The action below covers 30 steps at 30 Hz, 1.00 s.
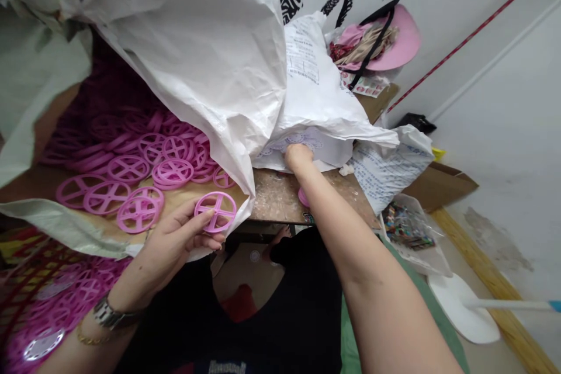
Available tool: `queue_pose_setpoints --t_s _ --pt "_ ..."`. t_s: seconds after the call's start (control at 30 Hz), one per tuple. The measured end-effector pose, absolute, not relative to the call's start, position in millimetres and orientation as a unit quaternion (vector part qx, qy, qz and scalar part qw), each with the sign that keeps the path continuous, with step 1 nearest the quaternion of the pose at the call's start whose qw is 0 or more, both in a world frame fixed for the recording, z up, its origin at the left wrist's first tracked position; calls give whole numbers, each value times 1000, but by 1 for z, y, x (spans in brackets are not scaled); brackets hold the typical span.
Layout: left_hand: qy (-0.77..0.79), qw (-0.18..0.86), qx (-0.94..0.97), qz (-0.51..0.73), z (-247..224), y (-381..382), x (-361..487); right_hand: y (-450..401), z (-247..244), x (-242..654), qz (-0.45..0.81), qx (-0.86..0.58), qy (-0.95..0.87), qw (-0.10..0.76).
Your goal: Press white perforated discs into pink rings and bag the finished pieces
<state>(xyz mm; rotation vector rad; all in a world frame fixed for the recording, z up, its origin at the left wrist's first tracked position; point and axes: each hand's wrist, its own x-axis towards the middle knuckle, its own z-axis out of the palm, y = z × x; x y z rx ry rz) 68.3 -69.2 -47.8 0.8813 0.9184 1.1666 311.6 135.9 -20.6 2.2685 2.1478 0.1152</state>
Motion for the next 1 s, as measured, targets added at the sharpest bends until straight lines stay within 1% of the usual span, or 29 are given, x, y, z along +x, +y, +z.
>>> queue_pose_setpoints --t_s 0.17,0.33,0.37,0.43,0.53,0.6,0.63,0.73,0.8,0.83,0.9,1.0 --pt "392 659 381 517 -44 -70 68 111 -8 315 75 723 687 -9" --pt "386 663 376 520 -42 -71 66 78 5 323 107 695 707 -75" --pt "388 662 374 521 -42 -71 66 71 6 326 107 686 712 -103" --pt "389 660 376 522 -43 -71 66 56 4 330 77 664 716 -201" --pt "392 637 409 523 -46 -71 66 30 0 330 -66 610 688 -387" --pt "405 585 470 522 -47 -72 65 9 -1 325 -190 576 651 -457" --pt "415 540 514 521 -47 -73 65 -1 -1 321 -251 559 629 -479" --pt "419 347 666 511 -48 -75 63 -31 -2 305 -405 513 560 -509" --pt "401 227 732 503 -50 -76 63 -47 -5 295 -484 487 522 -506" --pt "391 184 750 500 -50 -76 63 -53 -7 291 -515 479 506 -500" --pt "377 130 772 495 -52 -77 65 -62 -12 284 -565 470 475 -484" --pt "354 88 797 482 -52 -79 67 -71 -19 276 -618 457 441 -463"
